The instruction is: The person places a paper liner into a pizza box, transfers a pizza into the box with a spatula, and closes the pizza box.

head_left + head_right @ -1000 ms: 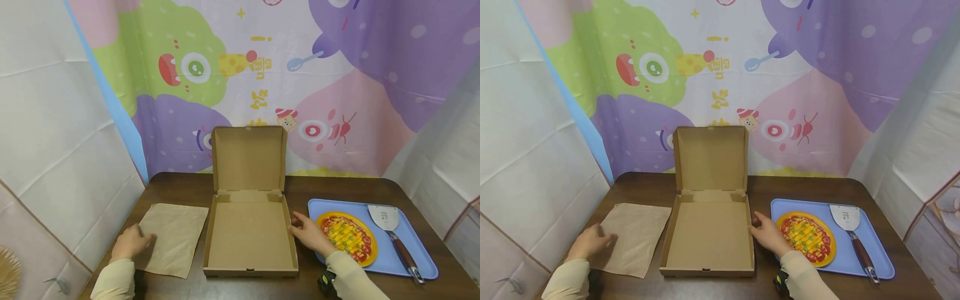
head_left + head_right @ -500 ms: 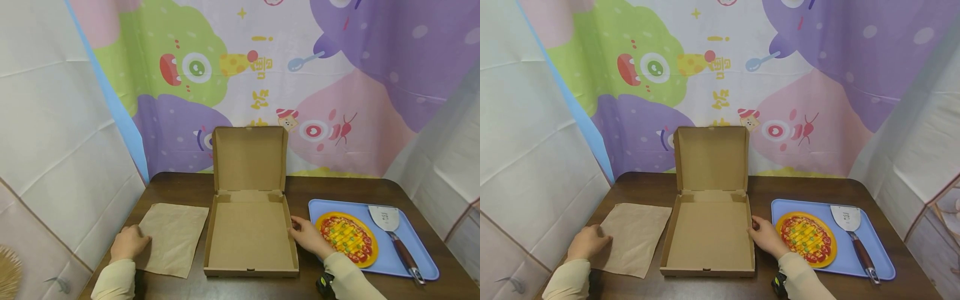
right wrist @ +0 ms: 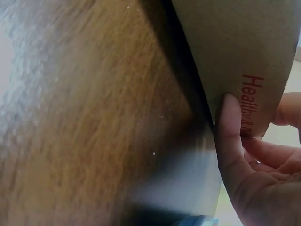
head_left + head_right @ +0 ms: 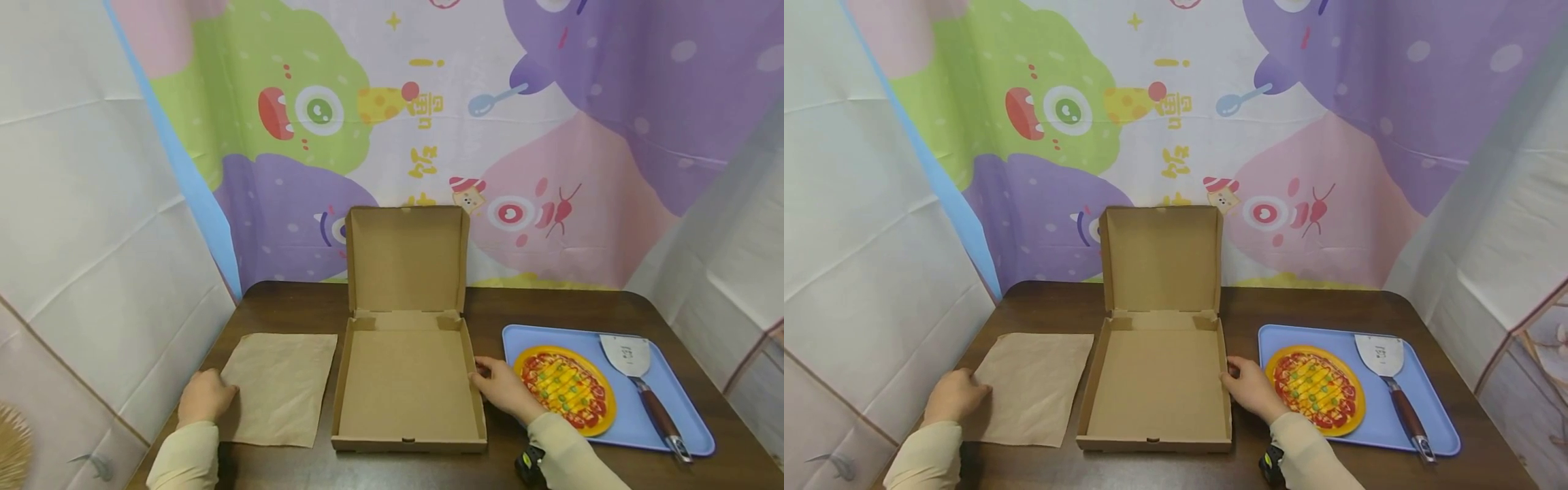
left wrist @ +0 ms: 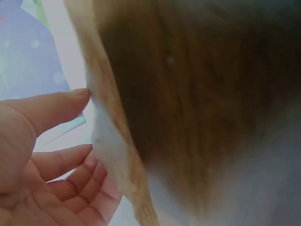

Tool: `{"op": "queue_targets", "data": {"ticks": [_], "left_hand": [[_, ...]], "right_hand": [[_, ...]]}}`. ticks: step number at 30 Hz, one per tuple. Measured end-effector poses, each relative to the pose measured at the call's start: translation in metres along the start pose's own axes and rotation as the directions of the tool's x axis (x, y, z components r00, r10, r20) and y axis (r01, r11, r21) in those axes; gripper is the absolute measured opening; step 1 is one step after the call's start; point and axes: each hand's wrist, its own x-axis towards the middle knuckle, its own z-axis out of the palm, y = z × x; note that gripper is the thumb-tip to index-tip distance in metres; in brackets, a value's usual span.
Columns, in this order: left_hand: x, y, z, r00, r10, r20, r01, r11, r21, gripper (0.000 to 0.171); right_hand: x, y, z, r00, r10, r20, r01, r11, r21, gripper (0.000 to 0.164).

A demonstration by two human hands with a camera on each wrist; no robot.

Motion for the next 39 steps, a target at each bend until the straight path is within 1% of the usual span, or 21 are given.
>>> {"op": "queue_targets", "data": {"ticks": [6, 10, 12, 15, 18, 20, 22, 28, 36, 39], "left_hand": [[0.001, -0.004, -0.001, 1.000, -0.005, -0.011, 0.005, 1.000, -0.021, 0.033], [0.001, -0.008, -0.002, 1.000, -0.024, -0.008, 0.023, 0.998, -0.065, 0.027], [0.000, -0.009, -0.002, 0.999, -0.036, -0.009, 0.035, 0.994, -0.099, 0.027], [-0.002, -0.010, -0.003, 0.998, -0.070, 0.000, 0.069, 0.983, -0.169, 0.033], [-0.003, -0.011, -0.003, 0.994, -0.111, 0.018, 0.113, 0.965, -0.235, 0.037], [-0.004, -0.012, -0.003, 0.993, -0.121, 0.019, 0.121, 0.956, -0.266, 0.038], [-0.004, -0.013, -0.003, 0.992, -0.124, 0.004, 0.120, 0.951, -0.286, 0.035], [-0.005, -0.013, -0.003, 0.989, -0.128, -0.072, 0.098, 0.941, -0.325, 0.027], [-0.007, -0.007, -0.006, 0.982, -0.129, -0.139, 0.077, 0.941, -0.330, 0.027], [-0.008, -0.006, -0.008, 0.977, -0.139, -0.159, 0.077, 0.936, -0.343, 0.026]], "right_hand": [[-0.002, 0.001, 0.000, 1.000, 0.009, 0.013, -0.009, 1.000, 0.023, 0.037], [-0.002, 0.002, 0.001, 1.000, 0.016, 0.014, -0.017, 0.999, 0.033, 0.037], [-0.003, 0.002, 0.001, 1.000, 0.020, 0.018, -0.021, 0.999, 0.039, 0.037], [-0.002, 0.001, 0.001, 0.999, 0.022, 0.023, -0.023, 0.999, 0.042, 0.036], [-0.002, 0.002, 0.001, 0.999, 0.024, 0.021, -0.025, 0.999, 0.038, 0.035], [-0.002, 0.002, 0.001, 0.999, 0.027, 0.020, -0.028, 0.999, 0.034, 0.035], [-0.002, 0.001, 0.001, 0.999, 0.027, 0.022, -0.028, 0.999, 0.035, 0.035], [-0.003, 0.000, 0.001, 0.999, 0.027, 0.034, -0.028, 0.999, 0.041, 0.035], [-0.002, 0.000, 0.001, 0.999, 0.023, 0.033, -0.024, 0.999, 0.025, 0.035], [-0.002, 0.001, 0.001, 0.999, 0.027, 0.031, -0.028, 0.999, 0.020, 0.034]]}}
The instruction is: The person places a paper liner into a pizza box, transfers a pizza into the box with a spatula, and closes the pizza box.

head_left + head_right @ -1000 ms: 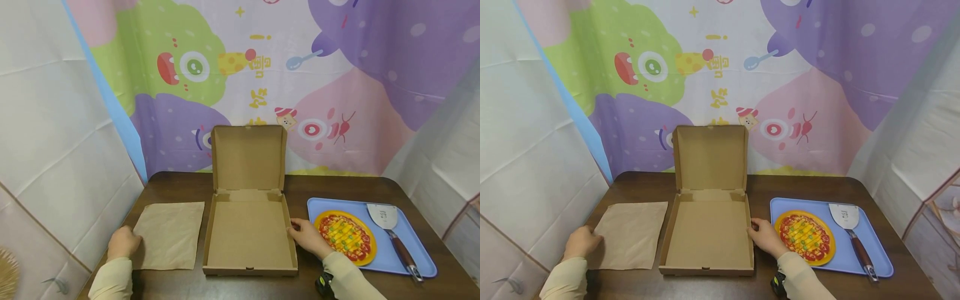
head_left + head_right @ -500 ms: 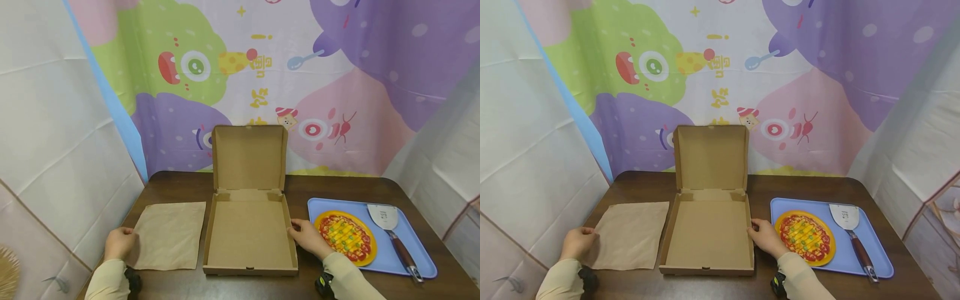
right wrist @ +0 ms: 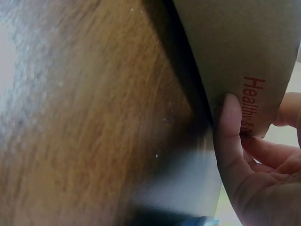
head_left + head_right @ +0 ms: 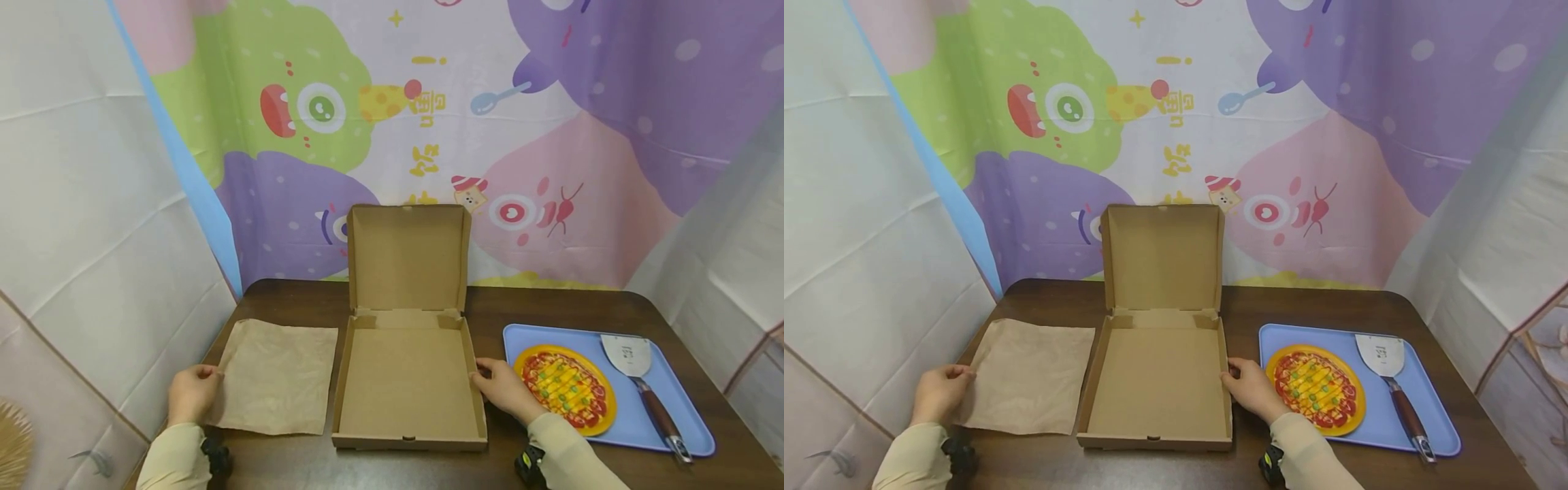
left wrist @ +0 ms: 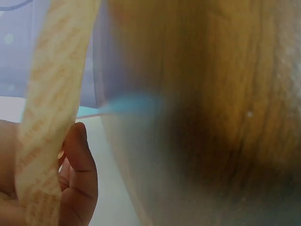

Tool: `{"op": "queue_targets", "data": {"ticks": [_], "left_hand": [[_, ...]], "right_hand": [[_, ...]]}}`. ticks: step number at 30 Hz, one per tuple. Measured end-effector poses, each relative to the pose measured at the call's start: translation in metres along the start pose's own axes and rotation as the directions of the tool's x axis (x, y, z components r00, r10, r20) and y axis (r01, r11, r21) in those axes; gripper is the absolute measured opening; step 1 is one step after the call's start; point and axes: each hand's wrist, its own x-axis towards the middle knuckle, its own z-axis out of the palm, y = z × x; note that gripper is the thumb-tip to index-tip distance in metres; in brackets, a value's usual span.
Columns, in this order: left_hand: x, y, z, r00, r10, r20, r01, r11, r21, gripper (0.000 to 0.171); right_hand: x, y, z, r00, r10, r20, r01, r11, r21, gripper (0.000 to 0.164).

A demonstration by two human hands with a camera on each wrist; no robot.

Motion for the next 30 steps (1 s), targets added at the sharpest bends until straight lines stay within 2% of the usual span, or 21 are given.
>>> {"op": "queue_targets", "data": {"ticks": [5, 18, 30], "left_hand": [[-0.002, 0.003, -0.003, 1.000, -0.014, -0.022, 0.013, 0.999, -0.032, 0.025], [0.002, 0.002, -0.011, 0.996, -0.081, -0.024, 0.078, 0.993, -0.083, 0.028], [0.003, 0.011, -0.021, 0.990, -0.136, -0.033, 0.128, 0.976, -0.178, 0.032]], "right_hand": [[0.000, 0.000, 0.000, 1.000, 0.002, -0.002, -0.002, 1.000, 0.003, 0.034], [-0.001, 0.000, -0.001, 1.000, -0.018, 0.022, 0.018, 1.000, 0.004, 0.032], [-0.001, -0.001, -0.002, 0.999, -0.032, 0.012, 0.033, 0.999, -0.023, 0.031]]}}
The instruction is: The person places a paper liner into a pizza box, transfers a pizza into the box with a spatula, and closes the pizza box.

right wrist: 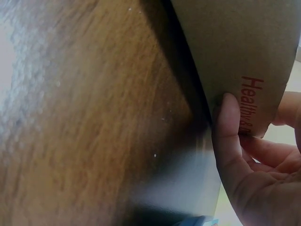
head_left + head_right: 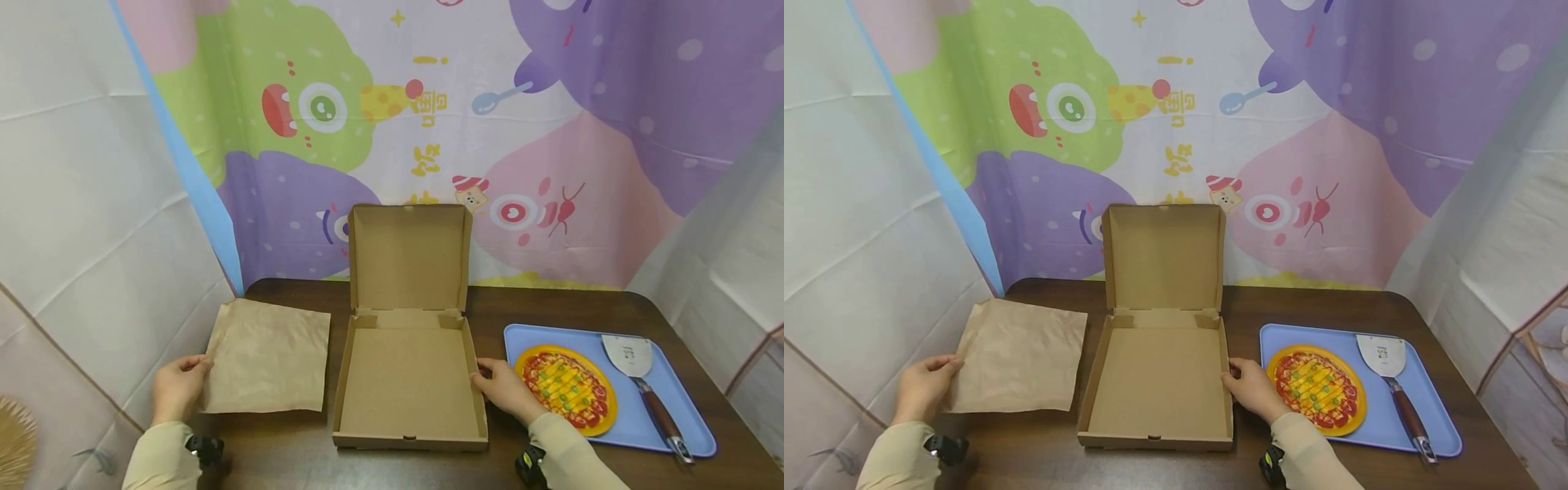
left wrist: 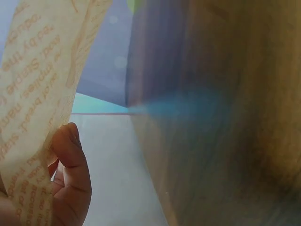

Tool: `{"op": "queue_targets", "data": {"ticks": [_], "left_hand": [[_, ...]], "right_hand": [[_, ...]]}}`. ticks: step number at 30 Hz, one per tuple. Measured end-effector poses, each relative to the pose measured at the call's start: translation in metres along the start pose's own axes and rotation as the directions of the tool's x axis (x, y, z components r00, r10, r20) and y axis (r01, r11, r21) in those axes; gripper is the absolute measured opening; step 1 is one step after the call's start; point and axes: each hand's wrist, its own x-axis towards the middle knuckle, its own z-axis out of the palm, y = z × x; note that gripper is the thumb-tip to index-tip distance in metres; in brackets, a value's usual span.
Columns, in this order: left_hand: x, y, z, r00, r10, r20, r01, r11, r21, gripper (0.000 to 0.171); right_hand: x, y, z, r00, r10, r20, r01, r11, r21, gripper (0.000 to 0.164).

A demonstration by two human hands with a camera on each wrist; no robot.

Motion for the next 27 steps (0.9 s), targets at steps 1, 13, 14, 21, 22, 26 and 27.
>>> {"op": "queue_targets", "data": {"ticks": [1, 13, 14, 21, 22, 26, 27], "left_hand": [[0.000, 0.001, -0.001, 1.000, -0.005, -0.002, 0.005, 1.000, -0.011, 0.033], [-0.003, 0.015, -0.007, 0.996, -0.087, 0.016, 0.088, 0.993, -0.081, 0.039], [-0.003, 0.017, -0.006, 0.995, -0.097, 0.032, 0.099, 0.990, -0.101, 0.037], [-0.012, 0.032, 0.006, 0.986, -0.119, 0.114, 0.142, 0.965, -0.220, 0.032], [-0.014, 0.035, 0.008, 0.986, -0.115, 0.118, 0.140, 0.963, -0.228, 0.032], [-0.021, 0.043, 0.017, 0.981, -0.111, 0.159, 0.153, 0.946, -0.285, 0.025], [-0.023, 0.045, 0.019, 0.980, -0.109, 0.167, 0.155, 0.943, -0.295, 0.023]], "right_hand": [[0.000, 0.000, 0.000, 1.000, 0.003, 0.001, -0.003, 1.000, 0.002, 0.031], [0.000, -0.002, 0.000, 1.000, 0.023, 0.002, -0.023, 1.000, 0.003, 0.035], [0.000, -0.002, 0.000, 1.000, 0.025, 0.003, -0.025, 1.000, 0.007, 0.034], [0.000, -0.001, 0.000, 1.000, 0.020, 0.011, -0.020, 0.999, 0.025, 0.034], [0.000, -0.001, 0.000, 1.000, 0.018, 0.012, -0.018, 1.000, 0.023, 0.034], [0.001, -0.001, 0.000, 1.000, 0.030, 0.008, -0.030, 0.999, 0.020, 0.035], [0.001, -0.001, 0.000, 0.999, 0.033, 0.006, -0.033, 0.999, 0.019, 0.035]]}}
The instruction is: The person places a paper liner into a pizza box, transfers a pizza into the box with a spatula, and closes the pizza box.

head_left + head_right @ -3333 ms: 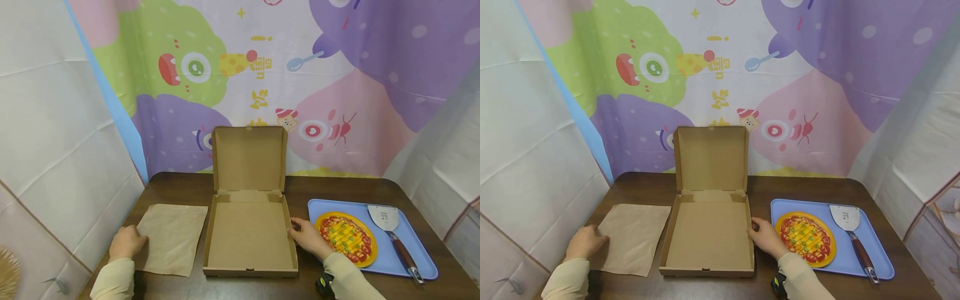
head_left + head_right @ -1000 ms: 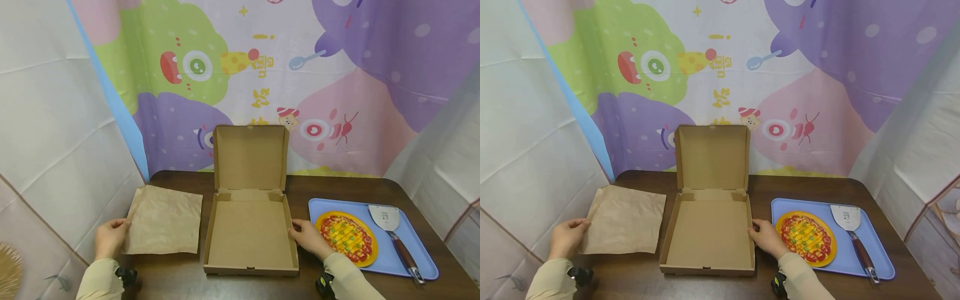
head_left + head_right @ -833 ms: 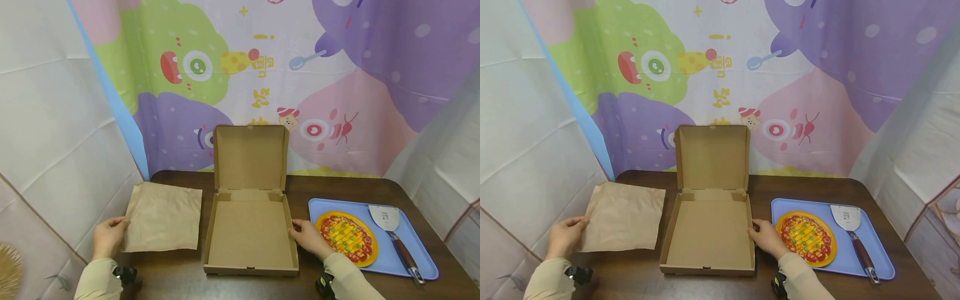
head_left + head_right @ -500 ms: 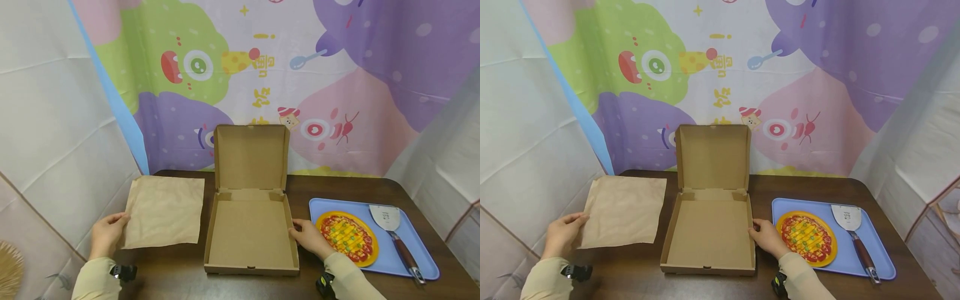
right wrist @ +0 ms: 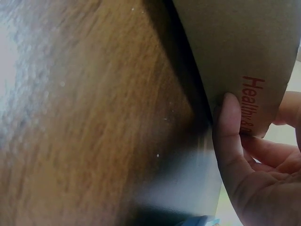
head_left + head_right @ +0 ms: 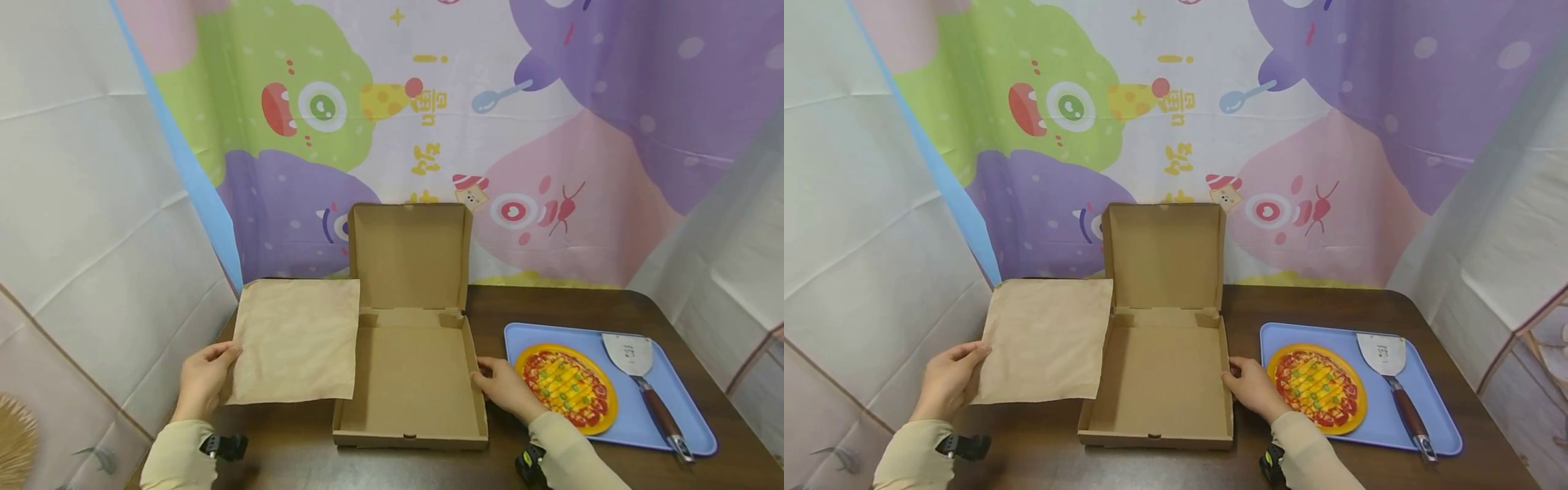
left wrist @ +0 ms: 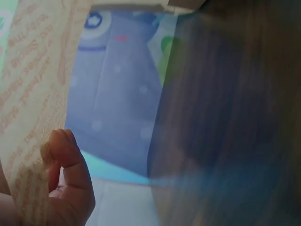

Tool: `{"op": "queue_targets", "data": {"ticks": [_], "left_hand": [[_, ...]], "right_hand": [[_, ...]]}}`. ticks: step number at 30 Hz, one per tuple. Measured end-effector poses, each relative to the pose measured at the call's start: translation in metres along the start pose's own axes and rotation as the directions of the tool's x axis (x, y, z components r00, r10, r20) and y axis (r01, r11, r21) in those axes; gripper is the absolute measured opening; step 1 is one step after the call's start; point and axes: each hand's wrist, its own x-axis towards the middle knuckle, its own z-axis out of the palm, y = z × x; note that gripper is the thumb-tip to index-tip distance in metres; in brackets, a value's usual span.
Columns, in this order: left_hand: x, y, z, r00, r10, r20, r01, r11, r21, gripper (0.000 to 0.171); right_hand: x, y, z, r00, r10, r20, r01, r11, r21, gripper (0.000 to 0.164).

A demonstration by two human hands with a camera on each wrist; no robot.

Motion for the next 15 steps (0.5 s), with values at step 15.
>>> {"op": "queue_targets", "data": {"ticks": [15], "left_hand": [[-0.023, 0.006, 0.046, 0.988, 0.010, 0.152, 0.013, 0.988, -0.151, 0.021]], "right_hand": [[0.000, 0.002, 0.001, 1.000, 0.026, -0.006, -0.026, 1.000, 0.007, 0.039]]}}
